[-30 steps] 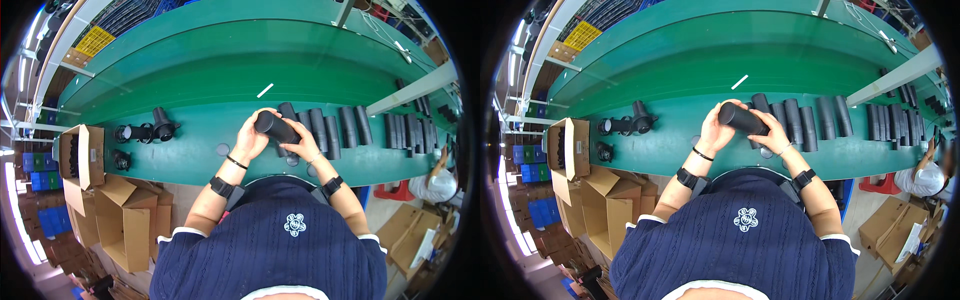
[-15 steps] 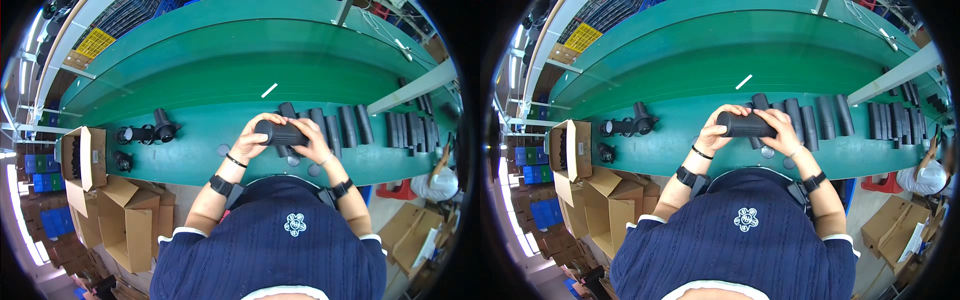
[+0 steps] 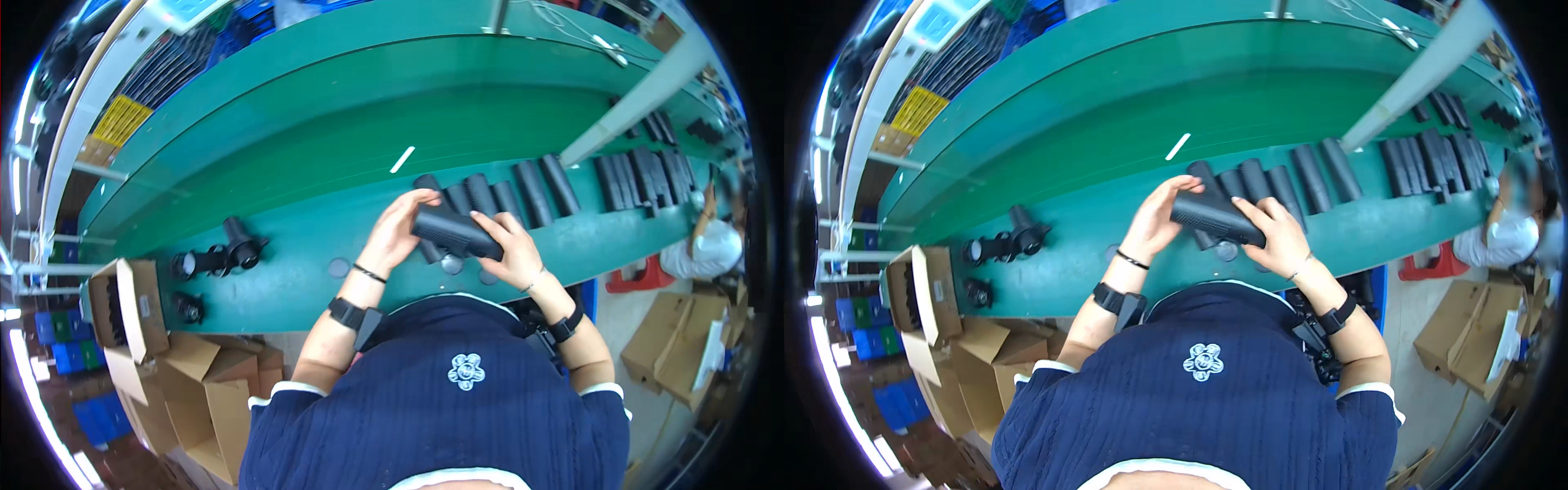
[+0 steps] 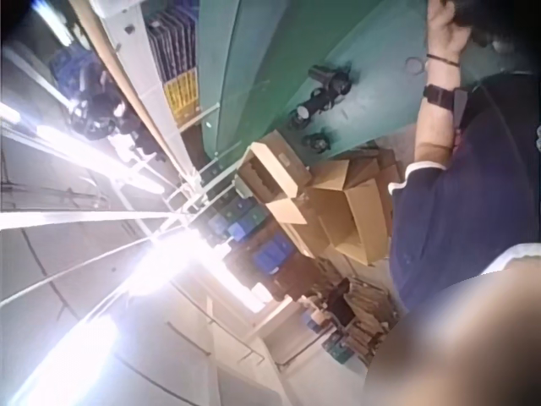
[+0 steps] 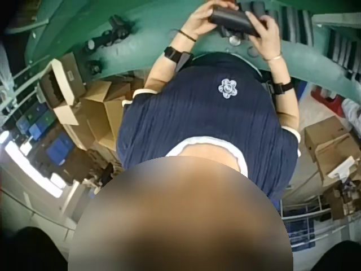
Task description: Assembling electronic lens components and packing them into boxes for shipping.
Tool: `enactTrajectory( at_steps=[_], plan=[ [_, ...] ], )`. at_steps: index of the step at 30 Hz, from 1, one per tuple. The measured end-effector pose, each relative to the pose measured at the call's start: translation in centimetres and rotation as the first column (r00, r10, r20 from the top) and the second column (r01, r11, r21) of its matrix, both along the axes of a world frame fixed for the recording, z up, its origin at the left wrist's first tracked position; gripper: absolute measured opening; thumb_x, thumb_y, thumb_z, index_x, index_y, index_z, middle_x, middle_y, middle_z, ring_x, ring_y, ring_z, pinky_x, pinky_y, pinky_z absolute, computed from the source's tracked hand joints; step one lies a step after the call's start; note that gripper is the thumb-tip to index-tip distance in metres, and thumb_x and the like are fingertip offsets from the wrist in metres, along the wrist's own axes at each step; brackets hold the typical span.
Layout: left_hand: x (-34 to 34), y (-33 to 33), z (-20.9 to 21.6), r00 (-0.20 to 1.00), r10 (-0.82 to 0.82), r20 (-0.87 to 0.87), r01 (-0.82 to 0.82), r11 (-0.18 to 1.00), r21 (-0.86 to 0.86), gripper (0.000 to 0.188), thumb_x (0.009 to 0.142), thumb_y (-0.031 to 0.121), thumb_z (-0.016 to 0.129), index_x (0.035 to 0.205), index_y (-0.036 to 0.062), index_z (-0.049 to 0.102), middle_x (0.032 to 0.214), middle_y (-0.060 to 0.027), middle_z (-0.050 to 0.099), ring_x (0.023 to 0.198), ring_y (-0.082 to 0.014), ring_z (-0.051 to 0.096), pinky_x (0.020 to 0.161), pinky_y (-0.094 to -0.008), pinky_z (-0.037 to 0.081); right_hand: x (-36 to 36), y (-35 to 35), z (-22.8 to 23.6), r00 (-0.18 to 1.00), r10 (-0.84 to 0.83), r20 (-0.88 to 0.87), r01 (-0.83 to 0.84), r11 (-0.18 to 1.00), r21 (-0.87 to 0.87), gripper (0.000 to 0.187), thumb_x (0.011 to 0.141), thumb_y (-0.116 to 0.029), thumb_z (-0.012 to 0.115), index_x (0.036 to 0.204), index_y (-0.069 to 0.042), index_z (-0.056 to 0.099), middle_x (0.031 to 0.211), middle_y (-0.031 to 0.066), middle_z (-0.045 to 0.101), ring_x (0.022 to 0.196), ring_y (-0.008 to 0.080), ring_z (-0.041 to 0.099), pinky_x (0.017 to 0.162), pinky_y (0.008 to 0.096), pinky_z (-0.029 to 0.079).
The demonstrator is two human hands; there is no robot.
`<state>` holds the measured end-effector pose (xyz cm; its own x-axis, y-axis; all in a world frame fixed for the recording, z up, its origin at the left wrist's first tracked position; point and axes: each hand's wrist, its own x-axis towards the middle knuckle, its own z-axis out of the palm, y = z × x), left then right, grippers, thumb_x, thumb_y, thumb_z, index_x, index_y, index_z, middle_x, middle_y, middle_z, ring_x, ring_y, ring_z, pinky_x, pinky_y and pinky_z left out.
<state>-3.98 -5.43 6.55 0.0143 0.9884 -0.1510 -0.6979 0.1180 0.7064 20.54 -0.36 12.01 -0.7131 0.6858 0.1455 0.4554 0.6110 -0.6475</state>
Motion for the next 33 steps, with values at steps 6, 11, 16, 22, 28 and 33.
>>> enactTrajectory(
  at_steps=[6,11,16,22,28,33],
  plan=[
    [-2.2,0.5,-7.3,0.895,0.106,-0.432,-0.327,0.816,-0.477,0.031,0.087,0.025,0.063,0.108,0.0035,0.055,0.091,-0.0072,0.060,0.081,-0.0147,0.057,0.072,-0.0272,0.048,7.4,8.2,3.4,0.986,-0.157,0.048,0.154,0.986,0.056,0.066,0.068,-0.012,0.076,0.129,-0.007,0.051,0.124,0.0160,0.056,0.117,0.0307,0.052,0.097,0.0361,0.043],
    [-0.8,2.4,-12.7,0.586,-0.023,-0.810,-0.510,0.766,-0.391,0.077,0.076,0.044,0.075,0.122,-0.0089,0.041,0.103,-0.0202,0.059,0.090,-0.0296,0.059,0.082,-0.0348,0.049,8.1,20.0,1.2,0.880,-0.381,-0.283,0.325,0.918,-0.225,0.051,0.083,-0.008,0.062,0.132,-0.004,0.050,0.120,0.0107,0.059,0.111,0.0172,0.054,0.095,0.0288,0.041],
    [-1.0,2.6,-15.0,0.500,0.002,-0.866,-0.579,0.744,-0.333,0.078,0.075,0.040,0.078,0.122,-0.0106,0.042,0.107,-0.0209,0.060,0.096,-0.0297,0.060,0.085,-0.0354,0.048,7.4,30.1,-10.4,0.858,-0.514,0.003,0.513,0.858,0.028,0.064,0.077,-0.019,0.066,0.137,-0.022,0.045,0.112,0.0202,0.057,0.103,0.0349,0.057,0.093,0.0394,0.045],
    [-1.7,-0.1,-8.7,0.893,0.126,-0.432,-0.313,0.863,-0.396,0.055,0.081,0.014,0.073,0.126,-0.0002,0.043,0.111,-0.0098,0.059,0.101,-0.0178,0.057,0.085,-0.0335,0.048,8.8,34.7,-18.7,0.695,-0.628,0.350,0.543,0.778,0.316,0.074,0.078,-0.025,0.071,0.140,-0.041,0.033,0.121,0.0186,0.051,0.109,0.0360,0.055,0.091,0.0453,0.047],
    [-1.0,-0.8,-3.9,0.846,0.020,-0.533,-0.122,0.980,-0.156,0.068,0.070,-0.007,0.075,0.127,0.0061,0.042,0.120,-0.0048,0.052,0.115,-0.0162,0.049,0.098,-0.0305,0.040,2.0,30.6,-15.0,0.929,-0.358,0.090,0.234,0.760,0.607,0.045,0.071,-0.004,0.061,0.115,-0.012,0.062,0.118,0.0193,0.056,0.109,0.0361,0.053,0.090,0.0442,0.046],
    [-0.5,-1.4,-3.7,0.781,0.002,-0.624,-0.065,0.995,-0.078,0.072,0.068,-0.006,0.076,0.130,0.0054,0.041,0.125,-0.0054,0.051,0.121,-0.0170,0.046,0.105,-0.0314,0.035,-6.9,14.3,-11.6,0.948,0.206,-0.243,-0.318,0.553,-0.770,0.027,0.094,-0.020,0.056,0.113,-0.004,0.065,0.086,0.0030,0.066,0.080,0.0084,0.060,0.072,0.0250,0.050]
  ],
)
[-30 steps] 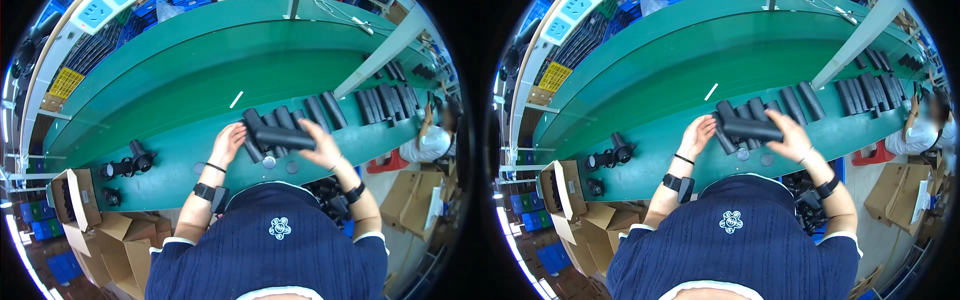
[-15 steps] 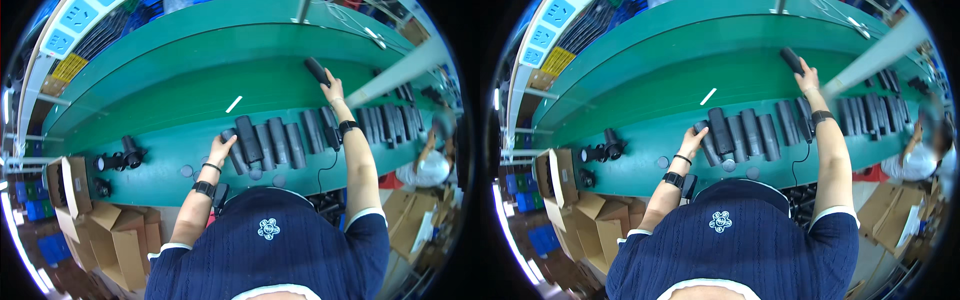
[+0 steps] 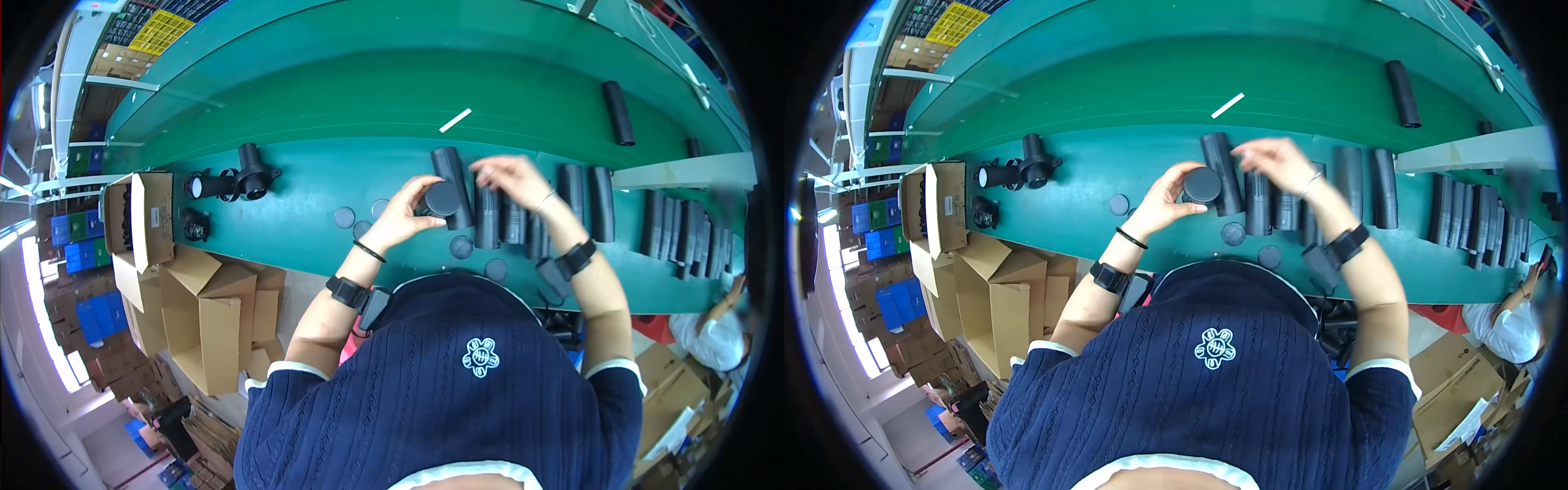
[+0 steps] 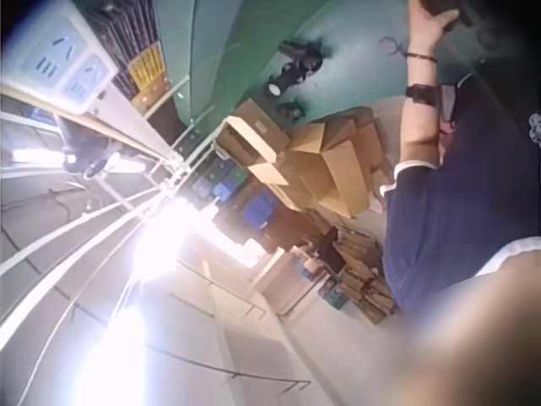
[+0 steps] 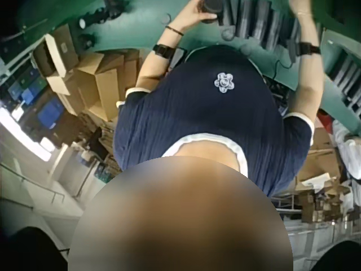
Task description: Assembling electronic lens components and packing them into boxes for shipping.
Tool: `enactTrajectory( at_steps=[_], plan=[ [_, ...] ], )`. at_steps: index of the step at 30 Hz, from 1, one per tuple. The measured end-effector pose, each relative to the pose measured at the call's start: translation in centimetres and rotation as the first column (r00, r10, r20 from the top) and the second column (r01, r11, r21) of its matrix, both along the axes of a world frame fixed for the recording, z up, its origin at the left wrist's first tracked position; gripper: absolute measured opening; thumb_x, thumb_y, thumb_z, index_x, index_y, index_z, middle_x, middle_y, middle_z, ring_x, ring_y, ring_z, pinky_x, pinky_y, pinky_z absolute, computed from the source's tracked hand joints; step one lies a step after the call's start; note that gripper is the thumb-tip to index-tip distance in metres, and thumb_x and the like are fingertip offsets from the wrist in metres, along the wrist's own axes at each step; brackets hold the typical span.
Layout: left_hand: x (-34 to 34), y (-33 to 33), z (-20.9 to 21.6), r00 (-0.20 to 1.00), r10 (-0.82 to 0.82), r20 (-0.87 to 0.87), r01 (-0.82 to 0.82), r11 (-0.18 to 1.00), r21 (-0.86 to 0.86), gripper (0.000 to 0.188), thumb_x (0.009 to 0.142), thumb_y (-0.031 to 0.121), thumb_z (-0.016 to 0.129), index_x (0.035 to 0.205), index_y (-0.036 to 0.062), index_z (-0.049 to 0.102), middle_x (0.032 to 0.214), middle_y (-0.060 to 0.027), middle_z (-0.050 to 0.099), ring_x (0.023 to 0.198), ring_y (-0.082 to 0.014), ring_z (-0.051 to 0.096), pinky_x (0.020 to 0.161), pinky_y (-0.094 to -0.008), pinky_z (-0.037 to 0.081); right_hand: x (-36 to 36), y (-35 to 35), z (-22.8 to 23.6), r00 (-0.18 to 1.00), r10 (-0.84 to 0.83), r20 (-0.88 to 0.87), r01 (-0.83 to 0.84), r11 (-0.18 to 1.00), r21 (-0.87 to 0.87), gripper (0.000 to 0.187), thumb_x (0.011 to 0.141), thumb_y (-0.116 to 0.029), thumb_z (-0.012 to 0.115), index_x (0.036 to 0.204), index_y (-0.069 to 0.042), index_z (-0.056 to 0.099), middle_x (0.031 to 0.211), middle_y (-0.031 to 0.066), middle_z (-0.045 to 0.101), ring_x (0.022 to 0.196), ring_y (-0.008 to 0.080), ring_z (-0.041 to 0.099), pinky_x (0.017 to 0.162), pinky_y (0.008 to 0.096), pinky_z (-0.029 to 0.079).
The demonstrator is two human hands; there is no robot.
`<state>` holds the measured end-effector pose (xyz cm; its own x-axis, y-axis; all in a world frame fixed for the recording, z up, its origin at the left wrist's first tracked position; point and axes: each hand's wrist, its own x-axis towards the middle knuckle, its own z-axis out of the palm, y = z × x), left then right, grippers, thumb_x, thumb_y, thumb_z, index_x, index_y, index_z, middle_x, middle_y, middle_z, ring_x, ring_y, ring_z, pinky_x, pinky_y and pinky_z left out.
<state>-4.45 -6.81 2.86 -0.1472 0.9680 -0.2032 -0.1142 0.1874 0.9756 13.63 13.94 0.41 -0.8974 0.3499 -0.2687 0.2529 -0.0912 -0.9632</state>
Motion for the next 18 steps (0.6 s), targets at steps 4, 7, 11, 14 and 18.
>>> enactTrajectory(
  at_steps=[4,7,11,14,18],
  plan=[
    [0.0,-1.7,-0.4,1.000,0.001,0.007,-0.001,1.000,0.031,0.077,0.067,-0.002,0.078,0.135,0.0053,0.041,0.133,-0.0084,0.049,0.130,-0.0208,0.040,0.111,-0.0351,0.029,-1.9,-7.3,0.6,0.992,-0.069,-0.108,0.028,0.940,-0.341,0.034,0.094,-0.018,0.057,0.126,-0.008,0.057,0.091,-0.0006,0.064,0.072,0.0044,0.057,0.065,0.0196,0.048],
    [0.3,-3.2,0.0,0.878,0.009,-0.478,0.023,0.998,0.061,0.066,0.080,0.016,0.071,0.134,0.0032,0.037,0.134,-0.0168,0.043,0.134,-0.0289,0.032,0.110,-0.0395,0.028,-2.4,-9.2,0.1,0.979,-0.162,-0.125,0.089,0.886,-0.454,0.034,0.092,-0.016,0.059,0.124,-0.006,0.056,0.088,0.0002,0.062,0.071,0.0073,0.060,0.064,0.0199,0.050],
    [0.3,-3.8,-1.5,0.978,0.165,-0.126,-0.163,0.986,0.024,0.048,0.094,0.025,0.056,0.130,0.0044,0.033,0.121,-0.0134,0.046,0.121,-0.0213,0.041,0.102,-0.0341,0.033,-3.7,-10.4,1.8,0.992,-0.126,-0.007,0.106,0.860,-0.499,0.030,0.091,-0.016,0.061,0.118,-0.005,0.054,0.079,0.0033,0.062,0.066,0.0103,0.064,0.056,0.0199,0.051],
    [0.1,-3.7,-2.8,0.951,0.207,0.231,-0.212,0.977,0.000,0.040,0.096,0.025,0.053,0.126,0.0041,0.038,0.116,-0.0094,0.049,0.117,-0.0174,0.044,0.099,-0.0310,0.036,-4.1,-9.7,1.5,0.997,-0.077,0.002,0.067,0.842,-0.536,0.029,0.091,-0.017,0.061,0.117,-0.007,0.052,0.077,0.0041,0.061,0.065,0.0119,0.065,0.051,0.0186,0.051],
    [-0.4,-2.9,-1.7,0.925,0.234,0.299,-0.243,0.970,-0.006,0.033,0.097,0.022,0.051,0.124,0.0049,0.044,0.111,-0.0055,0.053,0.110,-0.0136,0.048,0.097,-0.0273,0.036,-4.6,-10.0,2.1,0.997,-0.070,-0.030,0.047,0.876,-0.479,0.040,0.092,-0.017,0.058,0.131,-0.009,0.049,0.082,0.0029,0.062,0.063,0.0110,0.065,0.053,0.0196,0.052]
  ],
)
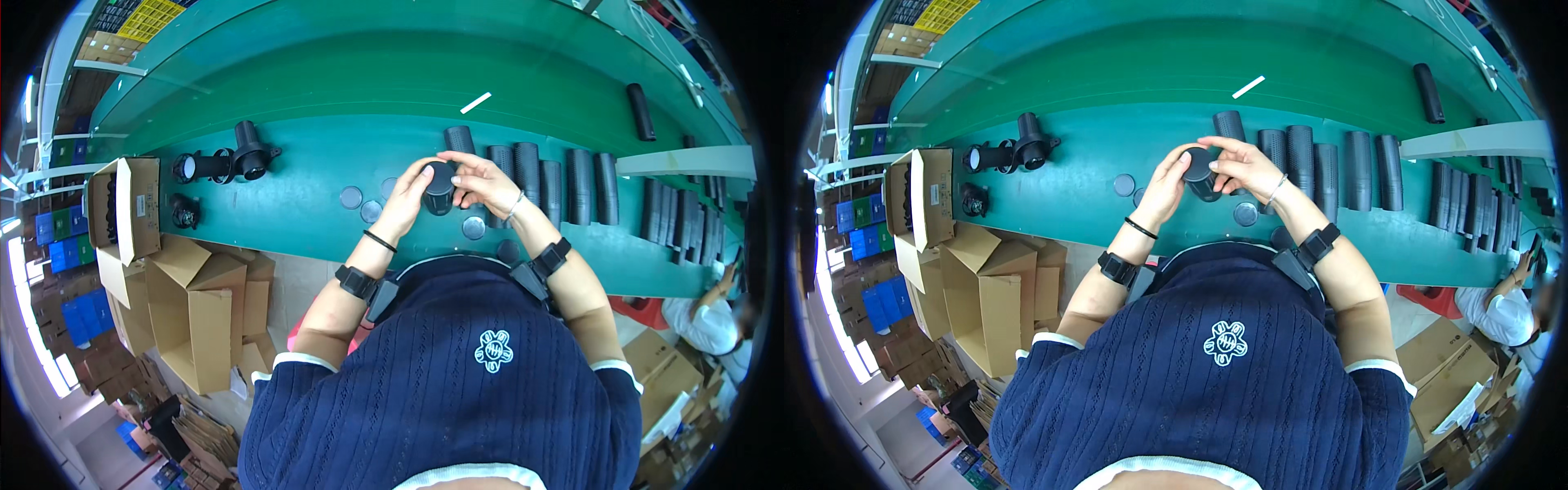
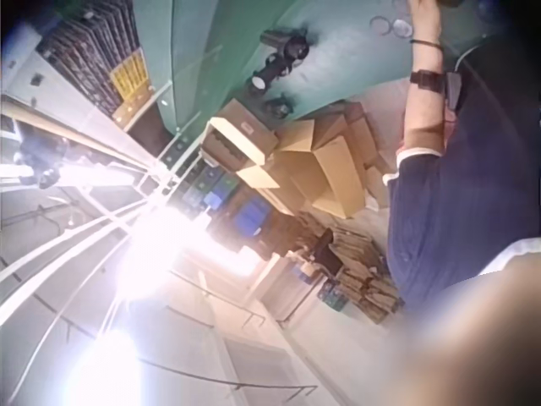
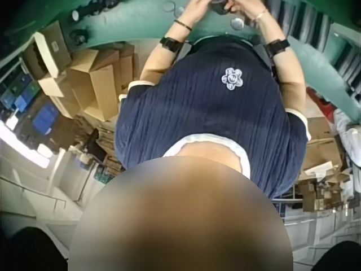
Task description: Assembling electronic lens components and packing them into boxes for shipping.
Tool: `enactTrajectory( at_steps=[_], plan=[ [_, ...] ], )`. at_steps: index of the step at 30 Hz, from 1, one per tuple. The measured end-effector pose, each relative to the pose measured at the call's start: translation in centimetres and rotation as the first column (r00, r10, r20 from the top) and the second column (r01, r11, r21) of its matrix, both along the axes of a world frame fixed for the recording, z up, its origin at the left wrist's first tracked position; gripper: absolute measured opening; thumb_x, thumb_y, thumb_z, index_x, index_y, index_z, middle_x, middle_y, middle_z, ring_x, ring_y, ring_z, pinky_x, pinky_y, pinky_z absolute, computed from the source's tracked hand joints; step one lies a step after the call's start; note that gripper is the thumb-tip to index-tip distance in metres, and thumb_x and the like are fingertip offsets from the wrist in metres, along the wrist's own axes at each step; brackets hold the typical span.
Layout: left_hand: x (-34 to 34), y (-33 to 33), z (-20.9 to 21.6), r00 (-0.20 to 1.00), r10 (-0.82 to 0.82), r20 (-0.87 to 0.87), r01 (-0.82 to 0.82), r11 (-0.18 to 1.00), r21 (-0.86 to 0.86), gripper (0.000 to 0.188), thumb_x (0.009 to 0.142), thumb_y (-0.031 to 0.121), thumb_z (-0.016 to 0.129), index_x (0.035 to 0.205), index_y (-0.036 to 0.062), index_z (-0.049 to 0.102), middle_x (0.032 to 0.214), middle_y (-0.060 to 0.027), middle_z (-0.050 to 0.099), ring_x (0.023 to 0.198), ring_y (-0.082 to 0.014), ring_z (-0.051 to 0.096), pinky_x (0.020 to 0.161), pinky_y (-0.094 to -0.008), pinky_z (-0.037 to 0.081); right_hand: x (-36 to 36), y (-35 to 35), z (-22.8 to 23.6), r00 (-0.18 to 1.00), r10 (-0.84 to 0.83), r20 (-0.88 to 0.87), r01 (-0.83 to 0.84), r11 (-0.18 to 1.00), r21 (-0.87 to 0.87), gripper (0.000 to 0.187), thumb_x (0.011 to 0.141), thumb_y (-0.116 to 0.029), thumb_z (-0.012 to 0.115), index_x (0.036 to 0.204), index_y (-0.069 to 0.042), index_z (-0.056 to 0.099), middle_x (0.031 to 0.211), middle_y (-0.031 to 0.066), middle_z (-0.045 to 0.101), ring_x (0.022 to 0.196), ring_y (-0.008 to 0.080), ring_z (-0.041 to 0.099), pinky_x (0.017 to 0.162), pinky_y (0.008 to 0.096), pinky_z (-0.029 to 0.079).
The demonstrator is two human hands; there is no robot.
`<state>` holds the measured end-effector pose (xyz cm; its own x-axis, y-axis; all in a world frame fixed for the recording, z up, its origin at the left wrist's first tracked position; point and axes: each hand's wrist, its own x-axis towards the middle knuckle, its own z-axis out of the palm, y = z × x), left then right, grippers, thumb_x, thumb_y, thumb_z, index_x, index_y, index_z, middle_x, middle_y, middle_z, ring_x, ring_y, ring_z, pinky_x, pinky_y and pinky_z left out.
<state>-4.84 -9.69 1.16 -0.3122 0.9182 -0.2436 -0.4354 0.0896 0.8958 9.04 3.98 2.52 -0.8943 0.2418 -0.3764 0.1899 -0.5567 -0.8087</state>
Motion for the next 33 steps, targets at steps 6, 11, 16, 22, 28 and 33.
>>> enactTrajectory(
  at_steps=[6,11,16,22,28,33],
  plan=[
    [0.6,-0.7,0.2,0.993,-0.030,-0.118,0.030,1.000,-0.001,0.040,0.089,0.021,0.062,0.122,0.0046,0.046,0.108,-0.0060,0.056,0.104,-0.0128,0.052,0.092,-0.0272,0.041,-0.8,-0.7,0.2,0.999,-0.034,0.017,0.036,0.996,-0.082,0.043,0.093,-0.016,0.057,0.135,-0.012,0.048,0.080,0.0033,0.065,0.058,0.0081,0.064,0.050,0.0177,0.053],
    [-0.8,-0.3,0.4,0.999,0.019,-0.033,-0.018,1.000,0.020,0.032,0.084,0.010,0.063,0.113,0.0032,0.051,0.100,-0.0057,0.057,0.096,-0.0137,0.055,0.085,-0.0282,0.045,-1.1,-1.2,0.4,0.999,-0.030,0.025,0.028,0.998,0.062,0.042,0.093,-0.018,0.058,0.134,-0.011,0.051,0.073,-0.0010,0.061,0.059,0.0057,0.059,0.051,0.0172,0.047],
    [-3.0,-0.9,1.9,0.875,0.031,0.483,-0.178,0.949,0.261,0.030,0.088,0.027,0.053,0.099,0.0001,0.056,0.096,-0.0171,0.059,0.097,-0.0309,0.057,0.091,-0.0432,0.046,1.1,-1.0,1.1,0.979,0.194,-0.066,-0.088,0.689,0.719,0.077,0.076,-0.020,0.074,0.143,-0.012,0.038,0.117,0.0068,0.052,0.110,0.0165,0.051,0.095,0.0296,0.039],
    [-2.5,1.7,2.8,0.781,-0.213,0.587,-0.033,0.925,0.379,0.037,0.094,0.034,0.046,0.101,-0.0009,0.058,0.100,-0.0192,0.060,0.105,-0.0345,0.053,0.100,-0.0504,0.039,4.3,-1.5,1.4,0.983,0.148,-0.104,-0.097,0.916,0.389,0.084,0.073,-0.013,0.076,0.143,-0.002,0.031,0.139,0.0128,0.042,0.128,0.0206,0.040,0.107,0.0342,0.032],
    [-1.3,4.6,-0.9,0.979,0.148,0.139,-0.103,0.952,-0.288,0.057,0.092,0.053,0.048,0.128,0.0084,0.047,0.119,-0.0095,0.051,0.110,-0.0222,0.047,0.091,-0.0408,0.041,10.2,2.9,0.5,0.968,-0.249,-0.025,0.231,0.850,0.474,0.082,0.076,-0.015,0.073,0.144,-0.002,0.030,0.138,0.0111,0.043,0.122,0.0176,0.045,0.101,0.0316,0.037],
    [0.7,7.8,-7.5,0.697,-0.110,-0.708,-0.234,0.899,-0.370,0.094,0.073,0.053,0.074,0.131,-0.0108,0.035,0.122,-0.0312,0.050,0.116,-0.0382,0.051,0.097,-0.0406,0.042,13.3,12.1,0.1,0.760,-0.639,0.122,0.523,0.712,0.469,0.078,0.081,-0.018,0.065,0.147,-0.004,0.025,0.130,0.0126,0.050,0.112,0.0148,0.053,0.090,0.0318,0.046]
  ],
)
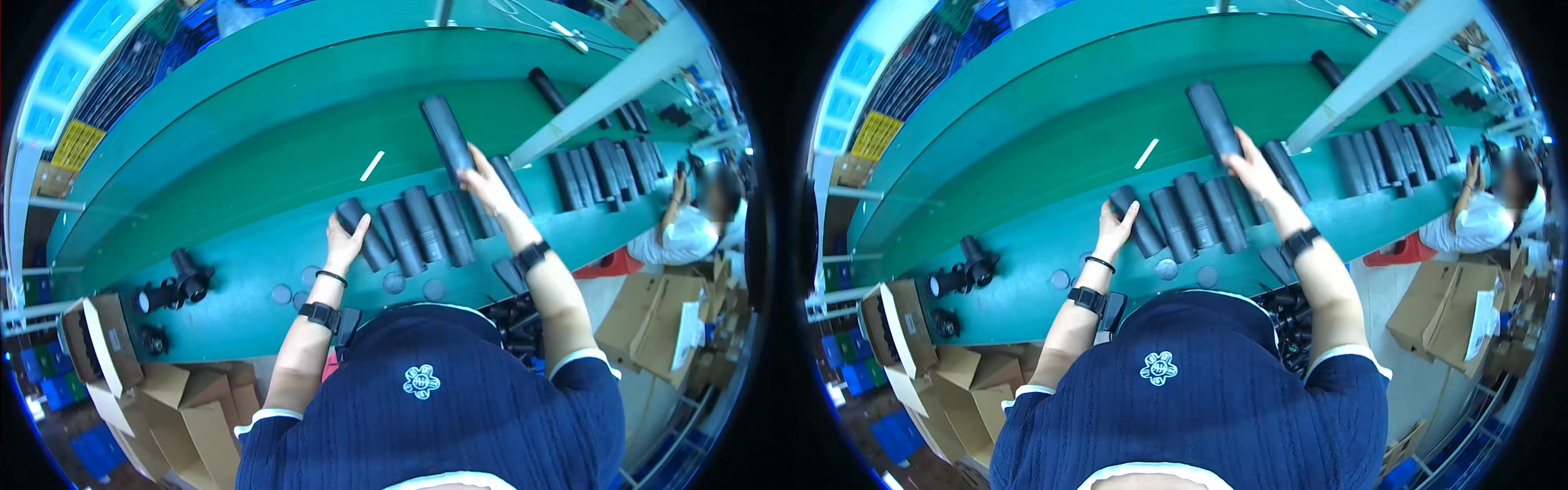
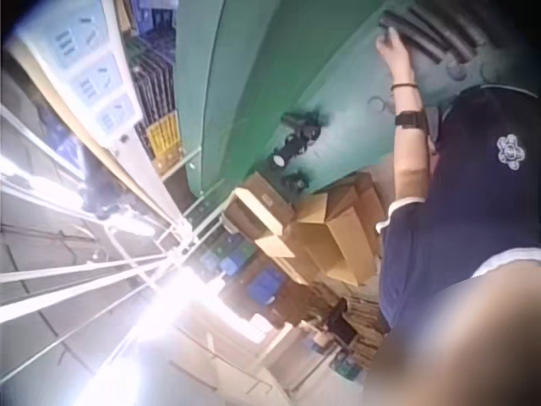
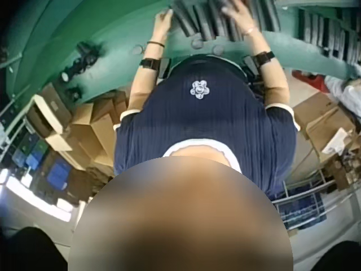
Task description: Assembling electronic lens components and packing them into boxes for shipping.
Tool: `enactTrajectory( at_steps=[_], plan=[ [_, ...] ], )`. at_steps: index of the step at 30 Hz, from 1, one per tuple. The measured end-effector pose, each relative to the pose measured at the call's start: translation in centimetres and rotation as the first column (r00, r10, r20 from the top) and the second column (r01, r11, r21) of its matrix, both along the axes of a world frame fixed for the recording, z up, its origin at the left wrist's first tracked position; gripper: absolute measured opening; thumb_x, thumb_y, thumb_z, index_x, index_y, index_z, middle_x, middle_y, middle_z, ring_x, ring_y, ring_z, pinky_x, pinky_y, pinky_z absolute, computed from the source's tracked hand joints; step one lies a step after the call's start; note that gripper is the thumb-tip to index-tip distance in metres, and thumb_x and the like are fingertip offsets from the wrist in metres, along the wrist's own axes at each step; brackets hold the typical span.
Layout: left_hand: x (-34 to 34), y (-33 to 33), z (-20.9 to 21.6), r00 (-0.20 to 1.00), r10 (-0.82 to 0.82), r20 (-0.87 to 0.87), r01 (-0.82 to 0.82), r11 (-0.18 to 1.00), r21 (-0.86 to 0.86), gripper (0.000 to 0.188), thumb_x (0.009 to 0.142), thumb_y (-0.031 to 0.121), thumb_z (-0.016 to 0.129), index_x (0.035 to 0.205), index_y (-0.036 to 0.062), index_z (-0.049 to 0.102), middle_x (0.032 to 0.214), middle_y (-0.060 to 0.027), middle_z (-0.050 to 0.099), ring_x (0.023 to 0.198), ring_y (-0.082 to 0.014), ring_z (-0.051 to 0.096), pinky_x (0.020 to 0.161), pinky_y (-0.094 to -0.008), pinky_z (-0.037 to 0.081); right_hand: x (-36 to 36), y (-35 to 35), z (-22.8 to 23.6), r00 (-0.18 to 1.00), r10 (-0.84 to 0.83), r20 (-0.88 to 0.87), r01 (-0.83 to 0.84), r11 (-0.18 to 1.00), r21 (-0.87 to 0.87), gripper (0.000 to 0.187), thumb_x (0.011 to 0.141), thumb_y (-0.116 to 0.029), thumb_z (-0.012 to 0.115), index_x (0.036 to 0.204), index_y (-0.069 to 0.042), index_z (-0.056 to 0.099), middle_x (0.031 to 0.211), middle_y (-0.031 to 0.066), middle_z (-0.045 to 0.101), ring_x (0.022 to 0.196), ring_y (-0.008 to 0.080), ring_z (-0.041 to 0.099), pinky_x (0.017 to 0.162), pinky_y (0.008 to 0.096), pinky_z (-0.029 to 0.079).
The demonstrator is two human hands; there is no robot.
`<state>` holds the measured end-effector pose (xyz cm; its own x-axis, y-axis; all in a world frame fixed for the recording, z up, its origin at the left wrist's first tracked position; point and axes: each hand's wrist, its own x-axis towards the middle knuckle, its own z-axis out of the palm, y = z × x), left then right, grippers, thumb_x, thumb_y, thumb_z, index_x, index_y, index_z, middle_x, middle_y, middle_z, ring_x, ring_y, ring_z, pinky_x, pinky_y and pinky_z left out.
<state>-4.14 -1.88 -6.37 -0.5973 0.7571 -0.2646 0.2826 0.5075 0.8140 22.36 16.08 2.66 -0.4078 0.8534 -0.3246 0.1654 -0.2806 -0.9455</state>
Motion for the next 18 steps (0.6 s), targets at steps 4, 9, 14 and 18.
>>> enactTrajectory(
  at_steps=[4,9,14,18],
  plan=[
    [1.0,1.3,0.5,0.998,-0.059,0.017,0.060,0.998,-0.012,0.091,0.072,0.036,0.079,0.132,-0.0113,0.029,0.114,-0.0294,0.056,0.105,-0.0345,0.060,0.089,-0.0395,0.049,2.1,10.7,-4.9,0.880,-0.233,0.414,-0.053,0.818,0.572,0.078,0.079,-0.024,0.069,0.142,-0.006,0.027,0.123,0.0220,0.054,0.111,0.0295,0.056,0.090,0.0391,0.046],
    [1.1,-0.5,4.5,0.836,-0.298,0.461,0.174,0.940,0.293,0.079,0.072,0.005,0.073,0.137,-0.0020,0.029,0.123,-0.0170,0.053,0.109,-0.0235,0.055,0.092,-0.0350,0.046,2.6,17.4,-8.5,0.659,-0.277,0.699,-0.151,0.862,0.484,0.076,0.077,-0.029,0.071,0.138,-0.016,0.028,0.113,0.0246,0.060,0.104,0.0421,0.059,0.089,0.0475,0.047],
    [0.9,-2.6,6.7,0.847,-0.392,0.359,0.314,0.914,0.256,0.075,0.071,-0.003,0.071,0.133,0.0065,0.030,0.119,-0.0061,0.049,0.115,-0.0164,0.047,0.099,-0.0302,0.036,1.2,16.6,-10.3,0.383,-0.332,0.862,-0.312,0.832,0.459,0.075,0.075,-0.033,0.075,0.137,-0.027,0.032,0.118,0.0154,0.058,0.110,0.0345,0.056,0.088,0.0554,0.041],
    [1.4,-3.6,7.9,0.865,-0.424,0.267,0.372,0.901,0.225,0.073,0.072,0.012,0.080,0.129,0.0088,0.035,0.118,-0.0052,0.048,0.115,-0.0155,0.045,0.099,-0.0300,0.036,-3.8,11.2,-6.4,0.712,-0.343,0.612,-0.421,0.490,0.764,0.044,0.076,-0.024,0.073,0.116,-0.017,0.058,0.094,0.0100,0.062,0.088,0.0261,0.061,0.073,0.0397,0.050]
  ],
)
